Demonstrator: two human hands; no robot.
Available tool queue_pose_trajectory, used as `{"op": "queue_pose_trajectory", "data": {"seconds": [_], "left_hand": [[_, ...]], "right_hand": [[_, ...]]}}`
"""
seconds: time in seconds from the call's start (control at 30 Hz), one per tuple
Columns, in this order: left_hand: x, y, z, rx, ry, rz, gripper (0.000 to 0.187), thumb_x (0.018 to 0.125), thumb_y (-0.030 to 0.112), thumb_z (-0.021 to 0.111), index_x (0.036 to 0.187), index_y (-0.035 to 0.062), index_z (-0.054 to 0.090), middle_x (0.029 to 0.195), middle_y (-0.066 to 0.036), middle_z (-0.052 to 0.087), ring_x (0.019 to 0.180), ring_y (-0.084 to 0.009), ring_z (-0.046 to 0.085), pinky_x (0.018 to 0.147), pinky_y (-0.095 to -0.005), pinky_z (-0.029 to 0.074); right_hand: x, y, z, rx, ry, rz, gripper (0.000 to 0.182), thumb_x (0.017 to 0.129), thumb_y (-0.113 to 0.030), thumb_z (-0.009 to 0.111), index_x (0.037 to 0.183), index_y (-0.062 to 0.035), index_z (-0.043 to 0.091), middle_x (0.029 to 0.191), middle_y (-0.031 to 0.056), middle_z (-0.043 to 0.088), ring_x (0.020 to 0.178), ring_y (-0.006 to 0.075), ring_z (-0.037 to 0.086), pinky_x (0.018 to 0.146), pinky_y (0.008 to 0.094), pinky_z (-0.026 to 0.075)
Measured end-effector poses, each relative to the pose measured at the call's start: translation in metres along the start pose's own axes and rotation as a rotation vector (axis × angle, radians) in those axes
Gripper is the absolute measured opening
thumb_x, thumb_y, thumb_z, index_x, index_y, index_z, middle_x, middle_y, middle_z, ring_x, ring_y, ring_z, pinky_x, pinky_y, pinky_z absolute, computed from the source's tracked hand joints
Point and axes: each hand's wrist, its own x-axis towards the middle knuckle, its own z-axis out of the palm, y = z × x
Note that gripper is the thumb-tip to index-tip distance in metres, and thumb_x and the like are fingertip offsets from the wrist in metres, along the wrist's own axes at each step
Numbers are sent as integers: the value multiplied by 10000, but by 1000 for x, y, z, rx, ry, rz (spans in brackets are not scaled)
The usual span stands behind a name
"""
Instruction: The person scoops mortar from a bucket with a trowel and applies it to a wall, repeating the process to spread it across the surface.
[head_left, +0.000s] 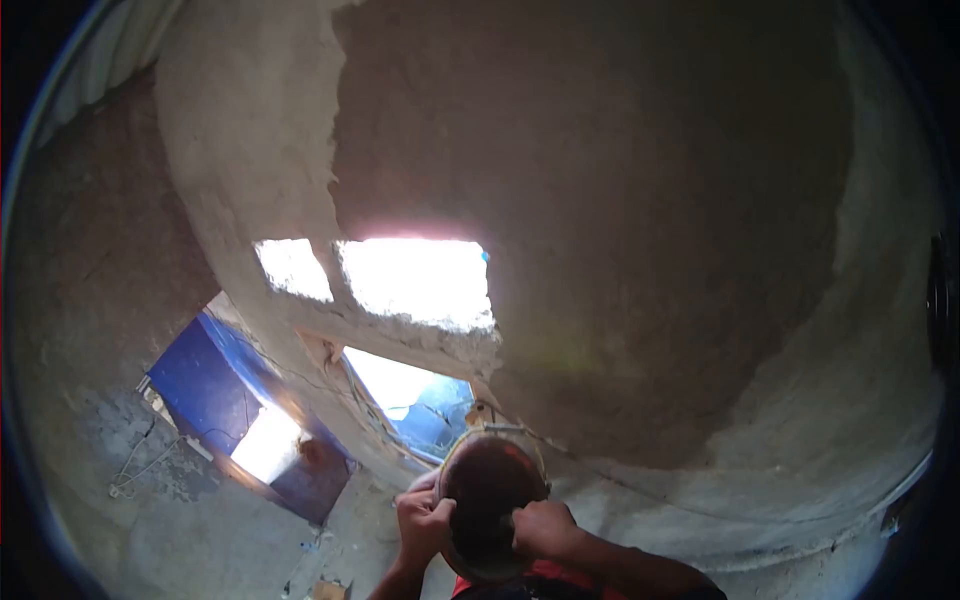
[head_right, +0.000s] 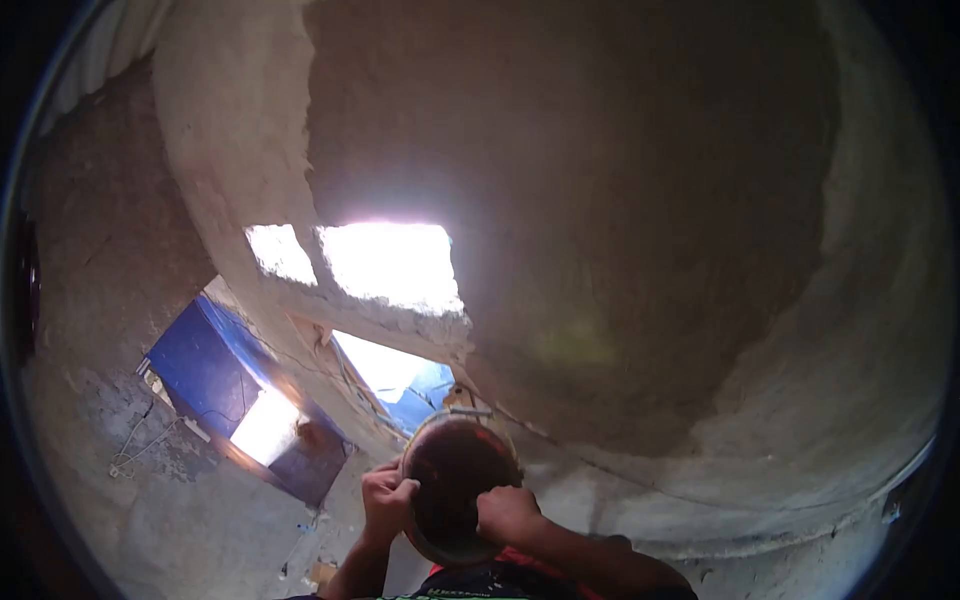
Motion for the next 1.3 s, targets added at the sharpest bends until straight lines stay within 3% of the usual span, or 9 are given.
{"op": "queue_pose_trajectory", "data": {"seconds": [0.23, 0.43, 0.53, 0.57, 0.63, 0.73, 0.83, 0.93, 1.3], "left_hand": [[-3, -20, -6, 89, 35, -263, 192, 724, 29, 619, 598, -112, 590, 900, -253, 752, 782, -270, 741, 681, -328, 544], [0, 12, -12, 168, 44, -191, 173, 729, 65, 580, 682, -92, 634, 813, -237, 694, 694, -298, 696, 671, -377, 526], [17, 21, -19, 364, -2, 165, 196, 746, 83, 544, 814, -45, 676, 760, -220, 626, 694, -411, 610, 706, -460, 501], [20, 27, -20, 504, -13, 316, 149, 732, 46, 552, 790, -35, 663, 744, -215, 604, 670, -415, 591, 658, -479, 489], [25, 62, -15, 163, -3, -28, 115, 716, 10, 562, 694, -102, 578, 807, -253, 672, 681, -337, 689, 619, -407, 510], [43, 54, -17, 171, 17, 8, 172, 719, 17, 560, 617, -115, 519, 779, -283, 671, 776, -298, 747, 656, -375, 529], [59, 55, -20, 170, -29, -77, 193, 718, 26, 569, 601, -118, 514, 791, -264, 700, 759, -264, 738, 642, -361, 524], [64, 47, -29, 203, -107, -140, 200, 709, 39, 596, 612, -129, 545, 887, -234, 743, 747, -224, 723, 626, -327, 513], [93, 75, -83, -13, 78, -52, 202, 781, 52, 619, 793, -133, 699, 1032, -132, 768, 840, -151, 689, 754, -280, 509]], "right_hand": [[5, 7, 13, 6, -2, 56, 340, 861, -327, 624, 1016, -60, 766, 976, 200, 758, 949, 357, 751, 824, 482, 602], [23, 26, 43, -58, 265, -115, 328, 931, -406, 598, 1175, -212, 699, 813, 176, 717, 770, 384, 726, 658, 529, 575], [38, 32, 44, -27, 327, -232, 408, 855, -403, 688, 1233, -247, 677, 836, 148, 716, 734, 383, 707, 643, 514, 557], [29, 18, 13, 12, 207, -216, 345, 823, -316, 702, 1131, -162, 687, 953, 171, 721, 926, 367, 717, 744, 520, 580], [35, 9, -7, 86, 200, -187, 222, 862, -292, 684, 980, -113, 743, 934, 179, 722, 890, 395, 709, 795, 504, 574], [51, 14, -34, 172, 101, -226, 225, 896, -281, 664, 911, -80, 766, 887, 186, 727, 849, 385, 711, 775, 500, 561], [65, 33, -39, 432, -89, -275, 262, 929, -264, 651, 893, -33, 769, 768, 155, 715, 746, 293, 706, 707, 438, 548], [76, 46, -34, 718, -406, -313, 349, 992, -319, 655, 940, 7, 771, 613, -7, 538, 539, 69, 482, 482, 272, 394], [30, 44, -32, 1817, -563, -56, 344, 1051, -357, 545, 1080, -22, 616, 634, 39, 533, 370, 52, 340, 328, 210, 262]]}}
